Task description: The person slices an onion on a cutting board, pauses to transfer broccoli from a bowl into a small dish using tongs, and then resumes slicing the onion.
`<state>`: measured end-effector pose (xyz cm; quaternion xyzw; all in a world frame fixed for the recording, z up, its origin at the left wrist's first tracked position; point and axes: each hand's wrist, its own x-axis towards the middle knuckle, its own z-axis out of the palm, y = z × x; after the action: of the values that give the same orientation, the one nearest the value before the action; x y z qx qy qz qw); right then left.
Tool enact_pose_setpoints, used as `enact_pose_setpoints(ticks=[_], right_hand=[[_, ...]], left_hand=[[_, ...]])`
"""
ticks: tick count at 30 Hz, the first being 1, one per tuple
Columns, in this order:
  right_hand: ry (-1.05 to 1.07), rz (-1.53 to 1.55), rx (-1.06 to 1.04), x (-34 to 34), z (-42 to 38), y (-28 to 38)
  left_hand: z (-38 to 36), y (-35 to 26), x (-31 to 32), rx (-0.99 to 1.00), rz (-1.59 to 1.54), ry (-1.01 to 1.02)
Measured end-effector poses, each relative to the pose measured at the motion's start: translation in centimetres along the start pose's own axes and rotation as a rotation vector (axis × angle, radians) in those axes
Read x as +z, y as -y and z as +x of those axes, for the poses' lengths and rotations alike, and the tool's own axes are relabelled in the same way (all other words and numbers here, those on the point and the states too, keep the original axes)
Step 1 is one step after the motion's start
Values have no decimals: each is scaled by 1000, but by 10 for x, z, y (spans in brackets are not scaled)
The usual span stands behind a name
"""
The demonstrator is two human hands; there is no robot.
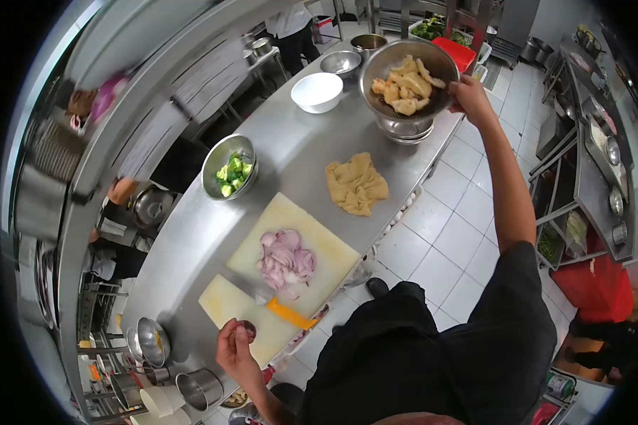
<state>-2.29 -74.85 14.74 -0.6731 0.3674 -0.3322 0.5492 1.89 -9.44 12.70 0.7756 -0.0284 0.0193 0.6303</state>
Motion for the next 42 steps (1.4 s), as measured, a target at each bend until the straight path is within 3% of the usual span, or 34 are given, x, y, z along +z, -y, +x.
enact_pose_setpoints(ticks=[6, 12, 15, 17, 18, 22, 23, 25, 26, 32, 38, 42], right_hand=[[-11, 94, 39, -2, 53, -14], [22, -64, -73, -15, 77, -26], [29, -79, -40, -22, 86, -34], [21, -80, -32, -24, 82, -35], [15, -83, -31, -25, 79, -34], [-12, -337, -231, -22, 69, -28], [-58, -511, -436, -23, 81, -43], [-111, -686, -764, -14, 75, -44], [-78, -723, -664, -12, 67, -40], [-109, -710, -708, -1, 40, -41], [-118, -763, -734, -1, 36, -38], [-233, -694, -830, -3, 38, -23]], left_hand=[[1, -5, 46, -58, 21, 47], [25, -14, 135, -153, 44, 339], [55, -22, 232, -60, 101, 659], [80, -8, 313, 103, 113, 749], [93, -8, 354, 359, 226, 721], [134, 15, 500, 384, 417, 587], [141, 24, 524, 412, 454, 514], [142, 22, 547, 310, 501, 464], [143, 21, 556, 260, 529, 440], [151, -7, 562, 115, 623, 507], [179, 25, 589, -71, 496, 478], [169, 0, 572, -44, 434, 551]])
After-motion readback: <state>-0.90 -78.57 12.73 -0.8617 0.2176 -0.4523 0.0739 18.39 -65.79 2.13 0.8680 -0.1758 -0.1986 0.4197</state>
